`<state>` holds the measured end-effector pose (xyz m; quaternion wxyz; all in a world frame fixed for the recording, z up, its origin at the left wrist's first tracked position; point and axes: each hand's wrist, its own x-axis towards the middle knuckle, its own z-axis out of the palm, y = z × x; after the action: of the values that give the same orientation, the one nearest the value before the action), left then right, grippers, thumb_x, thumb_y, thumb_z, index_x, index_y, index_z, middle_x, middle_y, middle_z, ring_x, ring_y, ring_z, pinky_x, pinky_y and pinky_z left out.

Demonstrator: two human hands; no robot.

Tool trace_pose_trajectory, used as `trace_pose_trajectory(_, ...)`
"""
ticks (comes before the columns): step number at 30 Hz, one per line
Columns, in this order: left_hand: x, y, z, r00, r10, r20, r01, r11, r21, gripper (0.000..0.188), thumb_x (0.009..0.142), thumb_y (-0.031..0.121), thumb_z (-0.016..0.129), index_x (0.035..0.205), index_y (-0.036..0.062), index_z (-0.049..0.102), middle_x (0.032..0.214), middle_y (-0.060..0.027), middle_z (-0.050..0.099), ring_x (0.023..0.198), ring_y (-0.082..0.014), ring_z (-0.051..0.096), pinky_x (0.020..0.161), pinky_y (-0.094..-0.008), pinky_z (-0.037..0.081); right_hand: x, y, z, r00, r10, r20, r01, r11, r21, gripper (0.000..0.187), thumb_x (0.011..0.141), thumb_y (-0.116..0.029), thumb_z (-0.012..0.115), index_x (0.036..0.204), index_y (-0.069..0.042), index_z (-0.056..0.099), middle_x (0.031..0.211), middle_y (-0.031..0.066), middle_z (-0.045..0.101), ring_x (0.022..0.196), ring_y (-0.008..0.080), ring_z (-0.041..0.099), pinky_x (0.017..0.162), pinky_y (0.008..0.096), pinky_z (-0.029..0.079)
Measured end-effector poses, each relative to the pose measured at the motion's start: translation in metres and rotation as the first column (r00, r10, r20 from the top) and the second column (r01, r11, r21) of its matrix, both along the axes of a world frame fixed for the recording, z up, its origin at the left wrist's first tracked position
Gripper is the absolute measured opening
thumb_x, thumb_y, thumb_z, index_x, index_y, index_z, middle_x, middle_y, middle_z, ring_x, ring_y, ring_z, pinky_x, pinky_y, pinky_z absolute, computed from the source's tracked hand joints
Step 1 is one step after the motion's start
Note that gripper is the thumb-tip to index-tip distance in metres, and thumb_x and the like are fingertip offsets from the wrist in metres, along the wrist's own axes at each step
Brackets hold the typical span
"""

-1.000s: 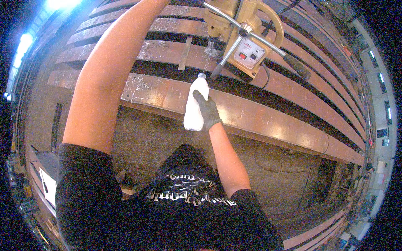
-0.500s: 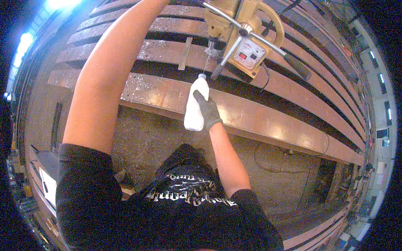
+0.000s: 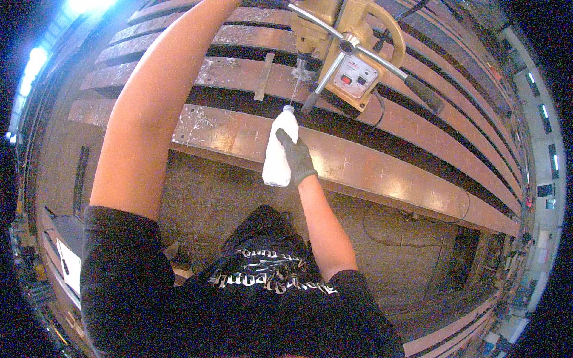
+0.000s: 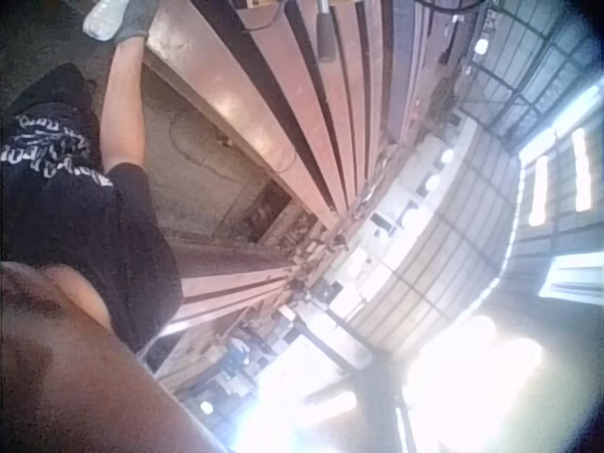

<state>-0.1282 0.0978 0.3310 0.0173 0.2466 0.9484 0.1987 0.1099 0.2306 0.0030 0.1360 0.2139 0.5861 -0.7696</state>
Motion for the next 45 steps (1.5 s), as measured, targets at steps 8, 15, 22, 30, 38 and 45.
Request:
trace_pose_trajectory(8,0.001,0.000,0.000,1.000,0.006,-0.010,-0.006,1.000,-0.002,0.052,0.087,0.053,0.067,0.081,0.0015,0.074,0.071,-0.0103,0.069,0.061,-0.0218,0.063,0.060,-0.0374,0.052,-0.002,0.001,0.000,1.000,0.007,0.009,-0.007,1.000,0.015,0.053,0.092,-0.044,0.077,0.122,-0.001,0.067,0.095,0.0079,0.073,0.076,0.0187,0.070,0.068,0.0353,0.058)
trace_pose_trajectory(15,-0.006,-0.001,-0.004,1.000,-0.026,-0.011,0.026,0.999,0.025,0.053,0.086,0.053,0.067,0.079,0.0011,0.074,0.069,-0.0116,0.069,0.059,-0.0232,0.064,0.062,-0.0383,0.053,-0.006,0.001,-0.005,1.000,-0.022,-0.021,0.021,0.999,-0.031,0.053,0.092,-0.043,0.078,0.123,-0.002,0.067,0.095,0.0070,0.073,0.076,0.0184,0.070,0.068,0.0352,0.058)
trace_pose_trajectory(22,-0.004,-0.003,-0.005,0.999,-0.001,-0.046,0.000,1.000,-0.012,0.053,0.086,0.052,0.066,0.080,0.0005,0.075,0.070,-0.0127,0.070,0.061,-0.0245,0.066,0.064,-0.0396,0.054,-0.004,0.000,0.008,0.999,0.005,-0.046,-0.005,1.000,0.014,0.055,0.091,-0.043,0.079,0.124,-0.001,0.067,0.098,0.0084,0.074,0.078,0.0190,0.071,0.070,0.0358,0.059)
trace_pose_trajectory(30,-0.002,-0.001,-0.008,0.999,0.015,-0.045,-0.016,1.000,-0.021,0.052,0.087,0.052,0.064,0.078,0.0022,0.075,0.069,-0.0109,0.070,0.063,-0.0231,0.066,0.064,-0.0388,0.055,-0.022,0.000,0.033,0.811,0.133,-0.569,0.191,0.860,0.474,0.085,0.074,-0.039,0.092,0.141,-0.005,0.054,0.129,0.0157,0.069,0.118,0.0306,0.068,0.101,0.0430,0.053)
trace_pose_trajectory(38,-0.013,-0.003,-0.014,0.998,-0.045,-0.038,0.046,0.999,0.027,0.051,0.088,0.052,0.064,0.079,0.0033,0.077,0.071,-0.0098,0.072,0.061,-0.0216,0.067,0.060,-0.0390,0.054,-0.025,0.003,0.021,0.781,0.338,-0.525,0.164,0.701,0.694,0.090,0.072,-0.038,0.093,0.145,-0.007,0.049,0.131,0.0141,0.069,0.120,0.0294,0.068,0.102,0.0426,0.054)
trace_pose_trajectory(45,-0.017,-0.007,-0.016,0.999,-0.035,-0.028,0.037,0.998,0.057,0.050,0.088,0.051,0.065,0.082,0.0038,0.078,0.073,-0.0104,0.073,0.062,-0.0215,0.067,0.061,-0.0377,0.055,-0.018,0.036,0.072,0.713,0.640,-0.287,-0.095,0.494,0.864,0.093,0.074,-0.043,0.091,0.148,-0.010,0.047,0.143,0.0147,0.062,0.129,0.0328,0.063,0.108,0.0418,0.051)
